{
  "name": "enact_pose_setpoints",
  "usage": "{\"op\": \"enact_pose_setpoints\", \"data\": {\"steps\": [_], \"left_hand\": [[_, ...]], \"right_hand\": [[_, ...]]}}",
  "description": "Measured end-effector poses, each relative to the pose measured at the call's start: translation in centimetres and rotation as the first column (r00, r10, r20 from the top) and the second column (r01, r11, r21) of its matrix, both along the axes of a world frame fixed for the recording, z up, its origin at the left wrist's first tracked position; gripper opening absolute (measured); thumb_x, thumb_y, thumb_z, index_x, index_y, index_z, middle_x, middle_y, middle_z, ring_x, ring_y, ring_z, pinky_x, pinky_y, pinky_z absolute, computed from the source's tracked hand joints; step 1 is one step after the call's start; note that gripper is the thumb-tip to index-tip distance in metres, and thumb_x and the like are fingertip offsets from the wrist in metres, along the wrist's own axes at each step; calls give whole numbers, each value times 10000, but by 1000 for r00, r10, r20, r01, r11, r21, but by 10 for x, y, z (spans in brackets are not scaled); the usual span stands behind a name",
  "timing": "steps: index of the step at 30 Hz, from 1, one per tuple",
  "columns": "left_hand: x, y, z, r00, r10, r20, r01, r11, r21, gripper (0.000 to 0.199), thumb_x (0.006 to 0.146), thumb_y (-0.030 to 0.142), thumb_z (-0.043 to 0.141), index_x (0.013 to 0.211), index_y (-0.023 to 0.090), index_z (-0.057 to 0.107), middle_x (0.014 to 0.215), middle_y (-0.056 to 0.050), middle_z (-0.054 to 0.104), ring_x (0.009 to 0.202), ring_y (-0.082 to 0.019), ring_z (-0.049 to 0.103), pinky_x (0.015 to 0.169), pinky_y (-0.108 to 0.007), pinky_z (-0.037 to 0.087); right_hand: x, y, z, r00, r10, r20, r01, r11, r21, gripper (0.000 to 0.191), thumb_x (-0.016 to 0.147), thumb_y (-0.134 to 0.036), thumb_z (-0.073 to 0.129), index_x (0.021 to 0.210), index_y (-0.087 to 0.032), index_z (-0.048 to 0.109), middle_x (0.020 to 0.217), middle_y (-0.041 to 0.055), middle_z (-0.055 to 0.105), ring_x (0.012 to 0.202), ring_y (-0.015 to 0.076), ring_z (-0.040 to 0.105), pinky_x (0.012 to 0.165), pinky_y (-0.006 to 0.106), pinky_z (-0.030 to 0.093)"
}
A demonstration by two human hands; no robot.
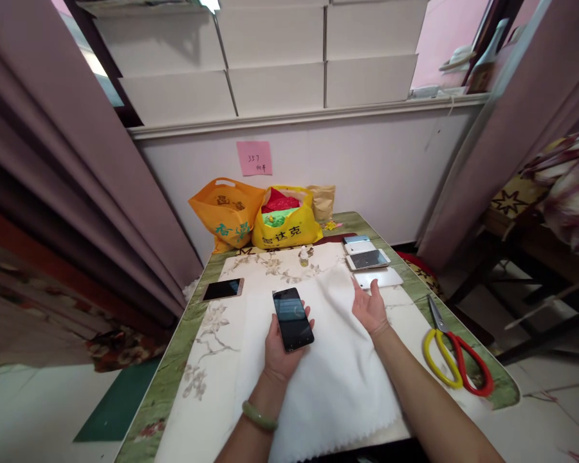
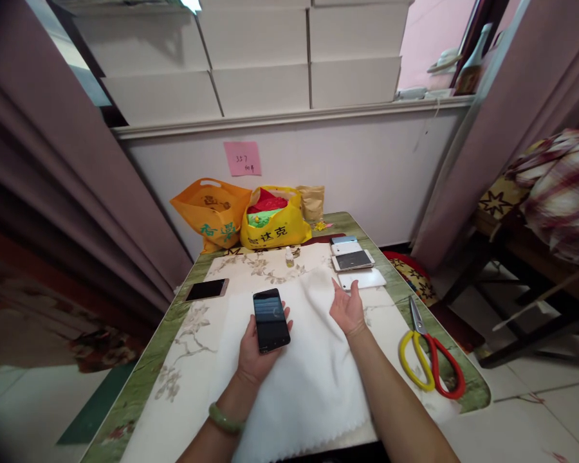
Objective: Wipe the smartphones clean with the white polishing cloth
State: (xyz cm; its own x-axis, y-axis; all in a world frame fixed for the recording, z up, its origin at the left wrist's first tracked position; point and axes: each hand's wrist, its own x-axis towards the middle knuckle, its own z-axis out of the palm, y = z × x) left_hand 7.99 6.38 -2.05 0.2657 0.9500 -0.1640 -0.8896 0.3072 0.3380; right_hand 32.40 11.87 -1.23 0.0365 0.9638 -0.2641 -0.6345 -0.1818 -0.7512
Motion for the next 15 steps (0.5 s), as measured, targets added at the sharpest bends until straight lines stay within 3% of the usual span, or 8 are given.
{"op": "enact_pose_setpoints", "data": {"steps": [6,10,15], "left_hand": [[1,0,1,1000,3,-15,-3,1000,-6,488,936,470,410,1326,203,532,1392,-135,516,1318,-318,433,1091,-546,324],[1,-1,1,1000,-10,-4,10,1000,4,497,943,471,389,1369,233,484,1407,-128,502,1314,-308,441,1086,-546,333],[4,-2,2,1000,11,-10,-11,1000,-5,517,931,481,411,1360,206,496,1403,-143,503,1311,-320,442,1084,-539,340]], "right_hand": [[-3,-7,10,993,56,-107,-52,998,44,659,895,-685,233,1108,-224,654,1132,66,692,1131,165,597,867,240,504],[-1,-7,9,993,56,-107,-50,997,58,653,879,-703,273,1104,-228,661,1115,69,701,1155,171,583,895,249,496],[1,-6,4,977,66,-201,-56,997,55,509,930,-582,353,1113,-211,651,1080,44,716,1141,136,598,914,221,489]]}}
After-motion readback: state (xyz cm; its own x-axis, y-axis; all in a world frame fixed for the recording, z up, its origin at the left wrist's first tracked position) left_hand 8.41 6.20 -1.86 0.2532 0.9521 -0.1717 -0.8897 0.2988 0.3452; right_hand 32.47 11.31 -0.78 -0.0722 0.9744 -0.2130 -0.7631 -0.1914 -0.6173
